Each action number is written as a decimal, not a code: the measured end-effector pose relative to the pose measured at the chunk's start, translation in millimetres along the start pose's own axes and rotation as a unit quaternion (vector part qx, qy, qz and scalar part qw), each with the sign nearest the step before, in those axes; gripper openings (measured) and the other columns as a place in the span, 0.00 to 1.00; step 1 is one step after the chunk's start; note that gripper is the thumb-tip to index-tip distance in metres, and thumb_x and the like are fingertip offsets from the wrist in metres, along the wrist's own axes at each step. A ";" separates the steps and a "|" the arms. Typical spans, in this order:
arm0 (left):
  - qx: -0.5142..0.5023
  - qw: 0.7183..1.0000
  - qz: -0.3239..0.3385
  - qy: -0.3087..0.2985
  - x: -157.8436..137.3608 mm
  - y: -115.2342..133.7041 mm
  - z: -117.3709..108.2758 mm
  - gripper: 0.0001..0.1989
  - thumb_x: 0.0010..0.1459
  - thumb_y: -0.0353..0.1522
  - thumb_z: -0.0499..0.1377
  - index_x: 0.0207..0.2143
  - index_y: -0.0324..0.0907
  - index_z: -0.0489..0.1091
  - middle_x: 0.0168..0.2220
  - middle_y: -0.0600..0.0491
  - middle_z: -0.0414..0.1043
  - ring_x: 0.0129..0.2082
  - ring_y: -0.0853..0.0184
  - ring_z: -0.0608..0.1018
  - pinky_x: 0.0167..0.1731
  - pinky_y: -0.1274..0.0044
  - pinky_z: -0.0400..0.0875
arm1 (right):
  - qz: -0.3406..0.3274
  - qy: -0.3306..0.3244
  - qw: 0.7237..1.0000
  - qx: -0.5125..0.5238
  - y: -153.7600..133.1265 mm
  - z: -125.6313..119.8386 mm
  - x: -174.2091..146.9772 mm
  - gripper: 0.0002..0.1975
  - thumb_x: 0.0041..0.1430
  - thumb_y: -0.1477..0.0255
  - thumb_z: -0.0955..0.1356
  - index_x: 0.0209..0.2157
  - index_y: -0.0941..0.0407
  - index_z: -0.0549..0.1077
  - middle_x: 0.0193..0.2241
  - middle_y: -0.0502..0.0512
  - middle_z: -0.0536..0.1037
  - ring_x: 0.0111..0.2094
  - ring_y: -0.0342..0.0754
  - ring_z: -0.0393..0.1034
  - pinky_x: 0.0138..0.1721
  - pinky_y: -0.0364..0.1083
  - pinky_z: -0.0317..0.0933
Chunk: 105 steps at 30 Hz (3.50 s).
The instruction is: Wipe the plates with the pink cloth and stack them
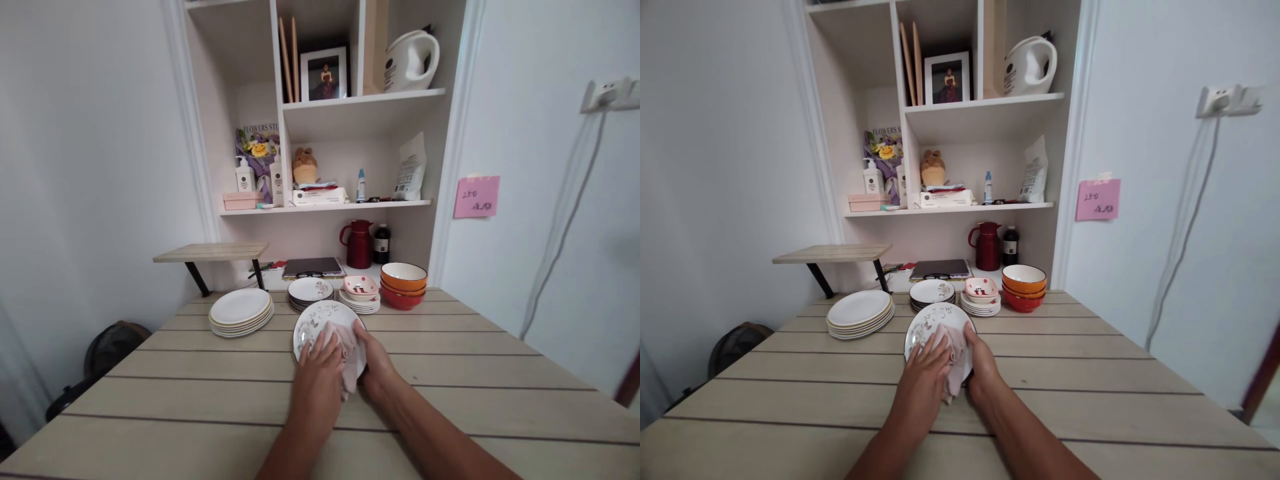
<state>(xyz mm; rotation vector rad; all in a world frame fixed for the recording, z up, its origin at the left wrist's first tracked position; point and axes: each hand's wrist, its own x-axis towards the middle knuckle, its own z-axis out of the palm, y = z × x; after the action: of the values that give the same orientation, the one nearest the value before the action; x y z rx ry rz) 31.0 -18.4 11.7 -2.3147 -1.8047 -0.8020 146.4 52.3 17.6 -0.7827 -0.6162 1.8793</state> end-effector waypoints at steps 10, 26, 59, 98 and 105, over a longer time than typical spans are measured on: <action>0.115 0.983 -0.142 0.034 -1.1 -14.3 9.3 0.29 0.60 0.26 0.49 0.64 0.46 0.55 0.68 0.52 0.48 0.67 0.56 0.52 0.62 0.54 0.49 | -0.003 0.006 0.999 -0.046 7.2 4.6 -4.1 0.24 0.55 0.58 0.68 0.46 0.61 0.75 0.35 0.62 0.83 0.39 0.56 0.78 0.46 0.53 0.69; 0.009 1.000 -0.016 -0.009 -2.9 -7.7 3.5 0.21 0.64 0.27 0.45 0.55 0.41 0.69 0.59 0.47 0.67 0.61 0.60 0.65 0.61 0.62 0.58 | -0.001 0.037 0.999 -0.013 -3.2 -0.4 4.5 0.23 0.56 0.56 0.67 0.45 0.60 0.75 0.40 0.61 0.82 0.42 0.52 0.77 0.49 0.49 0.66; 0.146 0.984 -0.046 0.091 1.8 -14.2 15.4 0.32 0.58 0.21 0.46 0.63 0.50 0.57 0.66 0.55 0.53 0.67 0.57 0.54 0.61 0.51 0.52 | 0.064 -0.082 0.994 -0.010 5.5 11.7 -10.3 0.26 0.58 0.57 0.66 0.50 0.62 0.74 0.41 0.63 0.82 0.40 0.55 0.77 0.49 0.51 0.65; 0.151 0.970 0.141 0.127 27.2 -30.6 -3.0 0.19 0.65 0.32 0.49 0.56 0.47 0.65 0.62 0.52 0.63 0.64 0.57 0.61 0.63 0.49 0.45 | -0.015 0.007 0.995 0.102 -6.0 5.3 3.5 0.28 0.61 0.58 0.62 0.54 0.63 0.69 0.40 0.64 0.82 0.42 0.55 0.77 0.47 0.52 0.67; 0.171 0.975 0.053 0.128 26.8 -29.4 15.4 0.19 0.63 0.28 0.48 0.53 0.42 0.70 0.60 0.47 0.64 0.63 0.56 0.63 0.60 0.49 0.52 | -0.025 0.040 0.996 0.077 -3.2 5.4 6.8 0.28 0.58 0.57 0.65 0.52 0.62 0.71 0.38 0.63 0.83 0.41 0.54 0.77 0.45 0.51 0.69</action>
<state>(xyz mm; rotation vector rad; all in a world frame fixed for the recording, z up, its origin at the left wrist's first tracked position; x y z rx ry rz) 13.3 19.7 3.8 -1.9701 -1.5538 -0.6756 142.1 59.3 21.8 -0.7317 -0.4322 1.8172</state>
